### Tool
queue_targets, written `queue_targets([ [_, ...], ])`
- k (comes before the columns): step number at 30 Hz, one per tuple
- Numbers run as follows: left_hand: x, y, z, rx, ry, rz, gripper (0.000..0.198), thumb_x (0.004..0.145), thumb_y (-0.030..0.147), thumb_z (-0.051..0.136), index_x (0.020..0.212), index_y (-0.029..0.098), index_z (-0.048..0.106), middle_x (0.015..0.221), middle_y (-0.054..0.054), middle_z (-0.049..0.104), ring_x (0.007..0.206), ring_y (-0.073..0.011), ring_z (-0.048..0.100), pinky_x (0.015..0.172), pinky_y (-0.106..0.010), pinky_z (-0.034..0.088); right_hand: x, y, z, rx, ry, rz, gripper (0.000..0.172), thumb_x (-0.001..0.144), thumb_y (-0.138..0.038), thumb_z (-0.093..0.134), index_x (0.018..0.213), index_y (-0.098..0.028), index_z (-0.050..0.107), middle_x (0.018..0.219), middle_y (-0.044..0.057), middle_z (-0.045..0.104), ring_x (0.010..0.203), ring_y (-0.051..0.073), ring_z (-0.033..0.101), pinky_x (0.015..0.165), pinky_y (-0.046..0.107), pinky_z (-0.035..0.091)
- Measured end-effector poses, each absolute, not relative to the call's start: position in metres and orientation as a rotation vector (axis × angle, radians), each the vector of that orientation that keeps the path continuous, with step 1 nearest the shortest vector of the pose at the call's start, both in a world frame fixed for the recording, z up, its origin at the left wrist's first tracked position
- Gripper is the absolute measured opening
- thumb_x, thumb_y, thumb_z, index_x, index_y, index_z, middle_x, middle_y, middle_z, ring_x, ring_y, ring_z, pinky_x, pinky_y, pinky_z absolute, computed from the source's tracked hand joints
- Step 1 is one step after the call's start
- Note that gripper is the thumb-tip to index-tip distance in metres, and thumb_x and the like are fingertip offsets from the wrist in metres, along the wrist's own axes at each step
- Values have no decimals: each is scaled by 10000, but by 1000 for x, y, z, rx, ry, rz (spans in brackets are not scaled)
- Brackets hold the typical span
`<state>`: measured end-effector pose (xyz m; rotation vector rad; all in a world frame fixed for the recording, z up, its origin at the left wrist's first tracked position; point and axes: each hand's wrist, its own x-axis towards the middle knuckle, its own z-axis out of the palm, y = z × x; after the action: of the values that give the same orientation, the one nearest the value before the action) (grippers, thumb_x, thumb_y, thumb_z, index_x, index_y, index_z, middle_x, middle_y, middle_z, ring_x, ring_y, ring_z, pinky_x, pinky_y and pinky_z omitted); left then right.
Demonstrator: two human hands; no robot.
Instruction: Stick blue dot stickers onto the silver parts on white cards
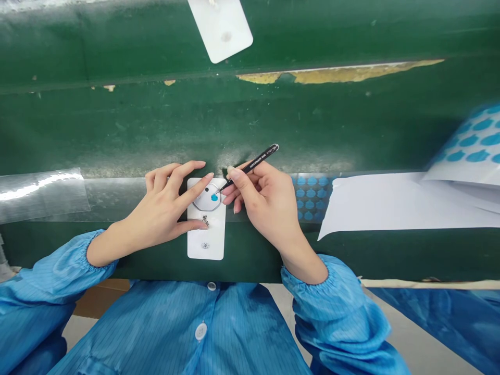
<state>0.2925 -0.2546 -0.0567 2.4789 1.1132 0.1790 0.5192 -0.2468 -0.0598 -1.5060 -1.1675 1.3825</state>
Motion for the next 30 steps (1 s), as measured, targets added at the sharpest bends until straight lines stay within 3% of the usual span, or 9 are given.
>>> queue_targets([
  [19,292,-255,-57,2494,1109,195,923,846,527,817,1579,173,382,1613,-250,368,1390,-445,371,1094,-562,281,519,-248,-62,-1472,-1210,1344,223,950,-453,743,898,-240,699,689,19,740,508,171,692,404,283,529],
  [26,292,-255,-57,2466,1108,210,942,861,510,808,1617,241,314,1616,-220,362,1395,-447,354,1095,-563,270,521,-251,-65,-1414,-1305,1293,184,980,-414,712,900,-249,697,693,12,730,502,163,676,424,300,533],
  [30,294,-256,-53,2432,1152,196,976,854,463,830,1622,233,272,1522,-201,443,1361,-418,387,1077,-517,294,520,-255,-65,-1382,-1364,1180,135,996,-386,691,938,-265,702,682,2,713,507,167,665,451,322,534],
])
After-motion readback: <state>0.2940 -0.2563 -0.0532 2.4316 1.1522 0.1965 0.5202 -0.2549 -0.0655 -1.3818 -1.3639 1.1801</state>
